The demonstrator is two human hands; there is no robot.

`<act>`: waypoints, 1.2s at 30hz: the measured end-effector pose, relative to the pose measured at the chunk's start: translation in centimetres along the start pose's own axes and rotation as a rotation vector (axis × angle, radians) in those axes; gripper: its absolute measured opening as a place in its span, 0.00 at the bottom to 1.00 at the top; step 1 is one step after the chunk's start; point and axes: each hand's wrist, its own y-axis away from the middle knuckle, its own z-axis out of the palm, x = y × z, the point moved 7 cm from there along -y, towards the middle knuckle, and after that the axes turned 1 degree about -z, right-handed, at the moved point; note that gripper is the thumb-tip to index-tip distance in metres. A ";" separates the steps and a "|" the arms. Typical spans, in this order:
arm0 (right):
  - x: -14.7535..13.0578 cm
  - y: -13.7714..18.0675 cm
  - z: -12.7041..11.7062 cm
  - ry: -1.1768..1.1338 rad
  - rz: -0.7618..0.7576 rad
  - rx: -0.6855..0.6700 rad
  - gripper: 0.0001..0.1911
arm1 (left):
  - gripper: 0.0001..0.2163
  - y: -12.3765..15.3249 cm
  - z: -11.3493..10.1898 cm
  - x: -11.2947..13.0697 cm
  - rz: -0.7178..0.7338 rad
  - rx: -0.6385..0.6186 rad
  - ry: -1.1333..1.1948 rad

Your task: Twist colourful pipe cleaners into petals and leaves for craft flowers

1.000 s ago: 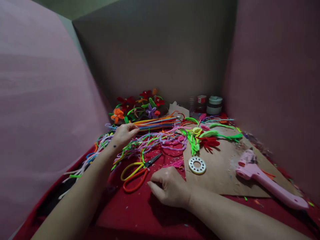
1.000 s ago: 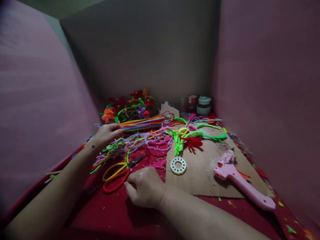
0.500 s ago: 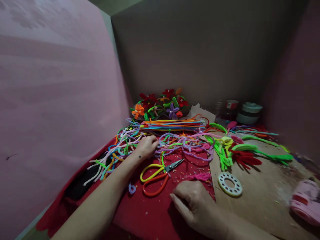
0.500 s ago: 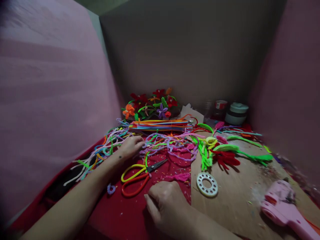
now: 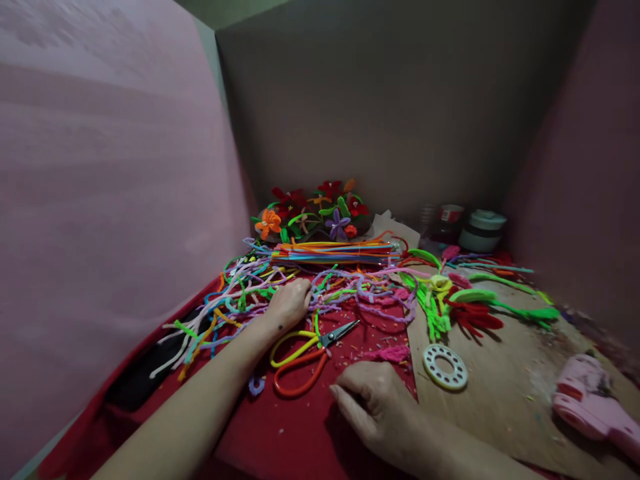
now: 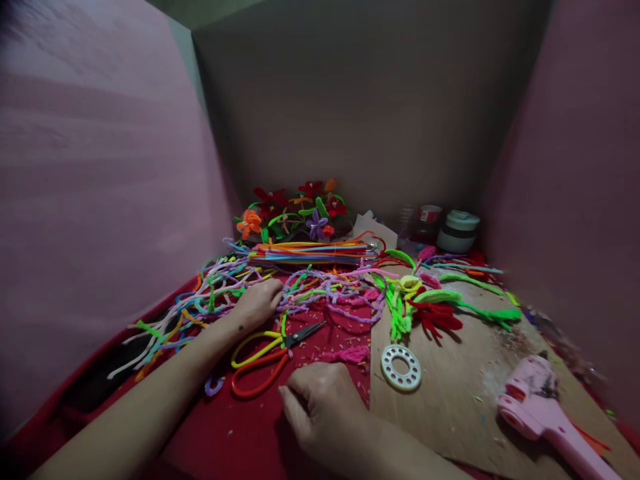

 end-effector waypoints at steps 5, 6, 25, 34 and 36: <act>0.2 0.1 0.2 0.017 0.008 0.004 0.14 | 0.10 0.1 0.0 0.1 0.010 0.007 -0.013; 0.3 0.1 0.2 0.021 0.012 0.003 0.14 | 0.10 0.1 -0.3 0.1 0.009 0.012 -0.015; 4.8 -6.7 -12.8 -0.039 0.364 0.358 0.11 | 0.24 -10.5 -3.0 4.8 0.173 0.187 0.049; 20.7 -12.5 -18.2 0.080 0.984 0.463 0.17 | 0.29 -10.5 1.2 4.6 0.152 0.164 0.011; 22.6 -13.2 -17.7 0.149 1.042 0.431 0.18 | 0.28 -10.2 1.6 4.6 0.140 0.172 -0.002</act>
